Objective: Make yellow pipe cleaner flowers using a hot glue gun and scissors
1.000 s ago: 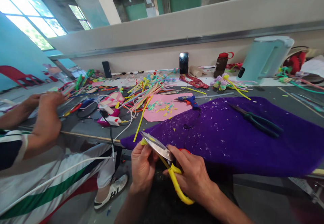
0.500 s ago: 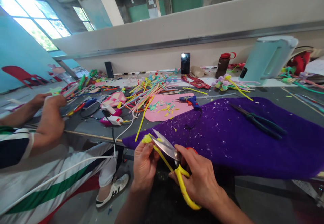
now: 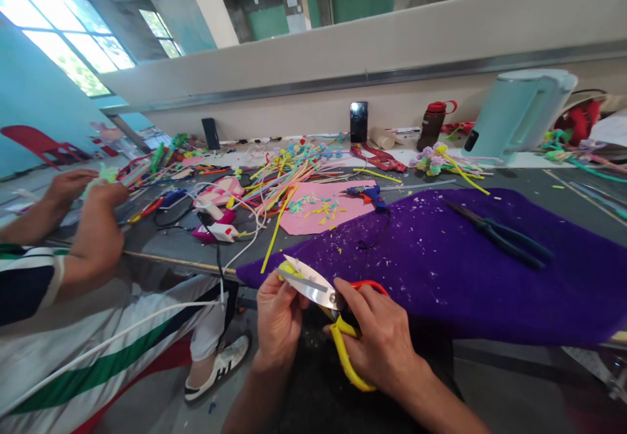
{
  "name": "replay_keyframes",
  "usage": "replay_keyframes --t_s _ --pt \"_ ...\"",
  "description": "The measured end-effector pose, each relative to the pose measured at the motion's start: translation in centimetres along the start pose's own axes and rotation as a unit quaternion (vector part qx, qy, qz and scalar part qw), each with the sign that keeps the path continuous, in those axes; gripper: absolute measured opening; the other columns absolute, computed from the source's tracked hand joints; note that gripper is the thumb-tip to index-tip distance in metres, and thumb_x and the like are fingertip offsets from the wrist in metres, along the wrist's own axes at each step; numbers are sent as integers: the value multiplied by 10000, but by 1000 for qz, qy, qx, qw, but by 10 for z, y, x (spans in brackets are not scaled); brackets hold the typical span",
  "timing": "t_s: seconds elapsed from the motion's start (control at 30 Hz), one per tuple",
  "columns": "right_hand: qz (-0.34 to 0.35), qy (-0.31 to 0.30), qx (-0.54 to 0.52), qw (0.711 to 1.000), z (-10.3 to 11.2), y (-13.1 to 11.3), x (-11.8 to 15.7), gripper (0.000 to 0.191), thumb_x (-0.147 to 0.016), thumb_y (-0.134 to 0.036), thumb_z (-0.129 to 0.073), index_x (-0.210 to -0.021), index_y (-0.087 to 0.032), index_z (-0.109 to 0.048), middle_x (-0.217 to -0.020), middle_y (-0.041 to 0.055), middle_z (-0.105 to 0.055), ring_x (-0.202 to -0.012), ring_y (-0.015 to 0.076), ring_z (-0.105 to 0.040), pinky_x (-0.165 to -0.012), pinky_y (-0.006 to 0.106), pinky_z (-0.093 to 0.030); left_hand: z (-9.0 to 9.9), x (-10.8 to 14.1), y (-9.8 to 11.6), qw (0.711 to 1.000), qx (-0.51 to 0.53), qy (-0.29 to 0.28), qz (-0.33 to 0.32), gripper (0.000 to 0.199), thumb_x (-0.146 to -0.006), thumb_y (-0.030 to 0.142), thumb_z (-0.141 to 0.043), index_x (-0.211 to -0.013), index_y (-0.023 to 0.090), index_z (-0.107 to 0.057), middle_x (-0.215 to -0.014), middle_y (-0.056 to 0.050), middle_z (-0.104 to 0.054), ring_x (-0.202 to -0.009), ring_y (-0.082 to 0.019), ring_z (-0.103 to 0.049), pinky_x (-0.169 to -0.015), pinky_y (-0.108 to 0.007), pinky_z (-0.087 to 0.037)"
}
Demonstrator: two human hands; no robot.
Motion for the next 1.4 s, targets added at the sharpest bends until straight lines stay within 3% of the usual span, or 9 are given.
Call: replay_keyframes --t_s 0.33,0.8,1.17,1.4 --pt "6 10 5 1000 -2 1 -2 578 -725 -378 -636 -1229 -159 -459 -822 78 -598 -693 183 -571 -603 287 -460 1 -2 -3 1000 -23 -11 -9 180 -608 243 -710 -616 137 -563 -488 52 -496 -372 -28 -378 -363 -141 -301" --pt "12 -11 6 1000 -9 3 -1 591 -749 -403 -604 -1257 -160 -423 -802 66 -592 -670 174 -570 -580 271 -457 -1 0 -7 999 -35 -20 10 235 -624 308 -701 -607 139 -539 -468 52 -488 -369 -33 -370 -363 -147 -289" --pt "16 -27 -15 999 -14 2 0 594 -769 -392 -591 -1278 -170 -381 -793 61 -586 -670 165 -569 -571 257 -451 -2 1 -11 999 -17 -33 18 186 -679 251 -666 -615 144 -529 -463 60 -478 -374 -30 -370 -376 -145 -288" --pt "-16 -38 -30 999 -7 -2 -3 576 -729 -352 -625 -1241 -184 -422 -828 57 -587 -691 170 -564 -616 282 -462 -1 1 -9 999 -20 -22 15 212 -638 294 -698 -620 144 -549 -468 58 -494 -367 -29 -369 -369 -145 -295"
Point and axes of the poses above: each hand's wrist, its own x-axis away from the middle knuckle, its own z-axis out of the back of the hand, y = z × x, the point moved 8 cm from there along -x, towards the middle knuckle
